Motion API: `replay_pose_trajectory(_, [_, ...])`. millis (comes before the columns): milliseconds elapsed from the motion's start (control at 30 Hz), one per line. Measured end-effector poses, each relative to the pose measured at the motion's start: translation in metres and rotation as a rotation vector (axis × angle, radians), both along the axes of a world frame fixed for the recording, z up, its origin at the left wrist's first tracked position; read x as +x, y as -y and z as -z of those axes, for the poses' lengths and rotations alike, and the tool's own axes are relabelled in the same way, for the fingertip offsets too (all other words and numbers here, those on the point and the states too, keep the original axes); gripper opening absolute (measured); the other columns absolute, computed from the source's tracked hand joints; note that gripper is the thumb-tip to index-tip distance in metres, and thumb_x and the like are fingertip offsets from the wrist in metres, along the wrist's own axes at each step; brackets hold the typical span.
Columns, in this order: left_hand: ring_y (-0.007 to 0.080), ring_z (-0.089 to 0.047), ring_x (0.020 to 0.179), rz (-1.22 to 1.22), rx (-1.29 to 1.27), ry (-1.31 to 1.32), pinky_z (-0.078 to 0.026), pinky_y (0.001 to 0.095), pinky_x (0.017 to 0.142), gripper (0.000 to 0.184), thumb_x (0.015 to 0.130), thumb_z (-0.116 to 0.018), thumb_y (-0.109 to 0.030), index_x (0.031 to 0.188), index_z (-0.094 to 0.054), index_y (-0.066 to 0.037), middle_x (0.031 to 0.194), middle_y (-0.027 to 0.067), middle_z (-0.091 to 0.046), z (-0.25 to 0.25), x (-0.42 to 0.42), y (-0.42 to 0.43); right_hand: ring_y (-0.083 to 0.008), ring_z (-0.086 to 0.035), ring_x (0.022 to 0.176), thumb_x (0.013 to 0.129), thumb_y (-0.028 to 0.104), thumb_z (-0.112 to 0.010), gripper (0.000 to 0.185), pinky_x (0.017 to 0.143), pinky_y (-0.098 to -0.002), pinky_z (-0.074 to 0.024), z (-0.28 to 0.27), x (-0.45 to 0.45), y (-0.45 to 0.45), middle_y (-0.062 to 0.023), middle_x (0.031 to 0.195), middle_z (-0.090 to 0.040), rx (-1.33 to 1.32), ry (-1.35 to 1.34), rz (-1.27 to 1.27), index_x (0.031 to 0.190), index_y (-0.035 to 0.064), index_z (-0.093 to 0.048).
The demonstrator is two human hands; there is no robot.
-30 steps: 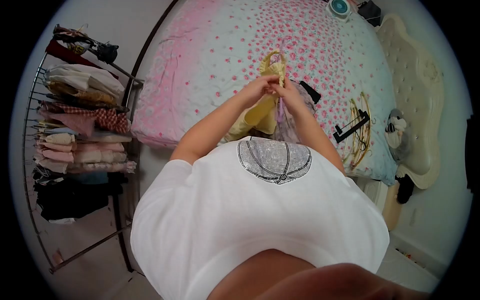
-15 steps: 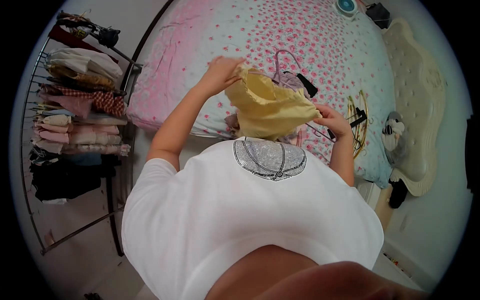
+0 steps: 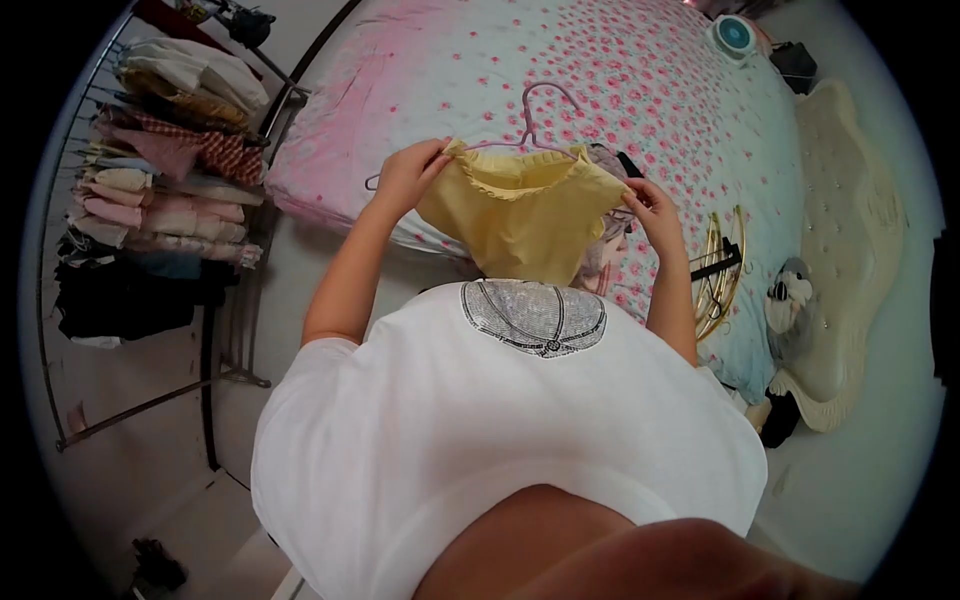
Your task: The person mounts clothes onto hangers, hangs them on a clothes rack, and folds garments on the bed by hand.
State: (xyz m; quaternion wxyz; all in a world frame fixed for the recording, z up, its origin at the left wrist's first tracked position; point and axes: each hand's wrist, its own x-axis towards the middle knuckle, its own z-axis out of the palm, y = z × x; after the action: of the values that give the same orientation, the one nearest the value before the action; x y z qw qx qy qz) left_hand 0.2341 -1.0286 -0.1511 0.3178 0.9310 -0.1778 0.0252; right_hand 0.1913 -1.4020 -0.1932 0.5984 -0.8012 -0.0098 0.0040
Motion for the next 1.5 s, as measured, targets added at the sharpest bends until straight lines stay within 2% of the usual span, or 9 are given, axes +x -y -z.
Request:
replay_pose_trajectory(200, [0.0282,-0.054,0.069,-0.065,-0.138,0.119,-0.042,0.0340,0.061,0.017,0.081,-0.053,-0.020,0.091,-0.058,-0.008,0.075,0.0111,-0.057,-0.002,-0.031,-0.068,-0.0079,-0.047,0.065,0.076,0.006,-0.061,0.012,0.059,-0.0209,-0.0392,-0.025,0.014,-0.080,-0.0016,0.071,-0.054,-0.151,0.170,-0.035,0.087,0.0000,-0.062])
replay_pose_trajectory(433, [0.0272,-0.055,0.065,-0.394,-0.182,0.295,-0.042,0.0311,0.058,0.016,0.082,-0.053,-0.018,0.089,-0.058,-0.005,0.075,0.0114,-0.058,-0.037,-0.075,-0.199,-0.0087,-0.051,0.063,0.079,0.007,-0.059,0.011,0.058,-0.0218,-0.0418,-0.080,0.045,-0.217,-0.0033,0.076,-0.059,-0.270,0.535,-0.162,0.087,0.0003,-0.061])
replay_pose_trajectory(667, [0.0241,-0.056,0.067,-0.602,-0.186,0.351,-0.042,0.0293,0.059,0.014,0.081,-0.054,-0.016,0.089,-0.059,-0.005,0.075,0.0102,-0.058,-0.052,-0.141,-0.333,-0.0111,-0.054,0.067,0.079,0.008,-0.058,0.014,0.061,-0.0215,-0.0434,-0.073,0.073,-0.371,-0.0049,0.078,-0.058,0.100,0.373,-0.477,0.091,0.0018,-0.060])
replay_pose_trajectory(767, [0.0261,-0.056,0.068,-0.751,-0.117,0.325,-0.042,0.0307,0.059,0.014,0.079,-0.056,-0.015,0.088,-0.059,-0.005,0.075,0.0102,-0.058,-0.060,-0.174,-0.369,-0.0131,-0.056,0.069,0.079,0.007,-0.058,0.015,0.062,-0.0218,-0.0441,-0.084,0.076,-0.437,-0.0056,0.078,-0.057,-0.086,0.478,-0.650,0.092,0.0025,-0.060])
replay_pose_trajectory(967, [0.0265,-0.056,0.066,-0.971,-0.136,0.434,-0.042,0.0310,0.058,0.014,0.073,-0.062,-0.012,0.083,-0.059,-0.004,0.074,0.0100,-0.058,-0.069,-0.221,-0.403,-0.0134,-0.052,0.064,0.077,0.005,-0.059,0.009,0.056,-0.0234,-0.0411,-0.104,0.085,-0.541,-0.0059,0.074,-0.056,0.016,0.473,-0.823,0.084,0.0000,-0.058])
replay_pose_trajectory(1233, [0.0217,-0.058,0.071,-1.044,-0.167,0.273,-0.044,0.0304,0.061,0.014,0.075,-0.061,-0.014,0.083,-0.058,-0.002,0.084,0.0061,-0.061,-0.069,-0.255,-0.461,-0.0134,-0.049,0.057,0.075,0.006,-0.062,0.009,0.054,-0.0244,-0.0396,-0.083,0.124,-0.677,-0.0065,0.065,-0.054,0.034,0.495,-1.054,0.074,-0.0023,-0.058])
replay_pose_trajectory(1333, [0.0188,-0.055,0.064,-1.119,-0.554,0.123,-0.043,0.0300,0.057,0.015,0.077,-0.060,-0.015,0.080,-0.058,-0.001,0.080,0.0040,-0.062,-0.065,-0.261,-0.474,-0.0122,-0.048,0.057,0.075,0.006,-0.063,0.011,0.053,-0.0238,-0.0388,-0.080,0.132,-0.718,-0.0055,0.065,-0.054,0.069,0.445,-1.152,0.074,-0.0027,-0.057])
replay_pose_trajectory(1433, [0.0165,-0.050,0.055,-1.154,-0.554,-0.196,-0.040,0.0288,0.053,0.016,0.077,-0.060,-0.018,0.079,-0.058,-0.001,0.068,0.0066,-0.060,-0.056,-0.246,-0.523,-0.0106,-0.046,0.056,0.075,0.008,-0.064,0.013,0.052,-0.0233,-0.0371,-0.073,0.164,-0.771,-0.0039,0.063,-0.052,0.074,0.317,-1.206,0.074,-0.0029,-0.057])
replay_pose_trajectory(1500, [0.0164,-0.046,0.051,-1.244,-0.344,-0.169,-0.038,0.0282,0.051,0.017,0.077,-0.061,-0.019,0.078,-0.059,-0.002,0.062,0.0079,-0.056,-0.059,-0.240,-0.546,-0.0096,-0.044,0.056,0.075,0.009,-0.065,0.014,0.052,-0.0230,-0.0359,-0.074,0.177,-0.807,-0.0029,0.063,-0.051,0.026,0.306,-1.253,0.075,-0.0027,-0.058])
